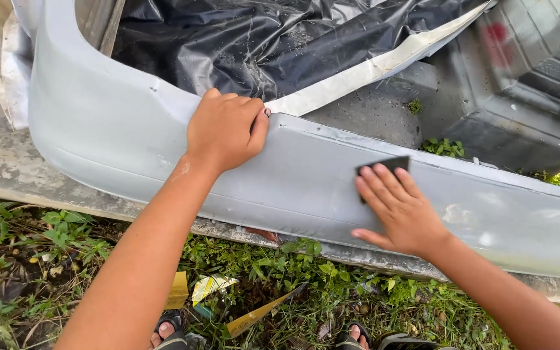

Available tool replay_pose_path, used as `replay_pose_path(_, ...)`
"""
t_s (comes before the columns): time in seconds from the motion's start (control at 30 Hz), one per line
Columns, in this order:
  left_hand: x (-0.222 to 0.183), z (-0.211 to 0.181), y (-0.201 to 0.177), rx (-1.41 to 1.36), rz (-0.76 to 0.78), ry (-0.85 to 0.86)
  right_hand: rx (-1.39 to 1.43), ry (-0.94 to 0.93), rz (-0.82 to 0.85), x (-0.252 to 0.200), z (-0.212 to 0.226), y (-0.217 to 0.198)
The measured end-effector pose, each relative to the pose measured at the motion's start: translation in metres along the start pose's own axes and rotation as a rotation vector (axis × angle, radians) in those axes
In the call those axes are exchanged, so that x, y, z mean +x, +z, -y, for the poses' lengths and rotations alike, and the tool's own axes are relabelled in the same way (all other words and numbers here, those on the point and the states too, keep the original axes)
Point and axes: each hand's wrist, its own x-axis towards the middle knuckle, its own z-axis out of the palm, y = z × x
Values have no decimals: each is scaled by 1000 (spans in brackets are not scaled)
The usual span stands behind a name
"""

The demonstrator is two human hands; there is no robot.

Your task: Sanding a car bumper with sandpaper to smooth the surface.

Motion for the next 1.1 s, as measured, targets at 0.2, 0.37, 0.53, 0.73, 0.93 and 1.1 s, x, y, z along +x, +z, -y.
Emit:
replay_pose_path(0.2,-4,4,-13,-5,55,26,42,-87,-90,107,40,-13)
replay_pose_path(0.37,-4,-1,-10,15,0,37,-41,-48,-12,-5,-16,-7)
replay_pose_path(0.53,-3,-4,0,16,-112,51,35,-36,16,-86,-51,3)
replay_pose_path(0.73,0,1,-1,34,-53,9,-46,42,-94,46,13,-5)
replay_pose_path(0.93,-1,7,-9,19,28,54,62,-33,-109,79,16,-22)
replay_pose_path(1.1,-1,4,-12,-47,12,46,-40,-27,-4,-39,-31,-14)
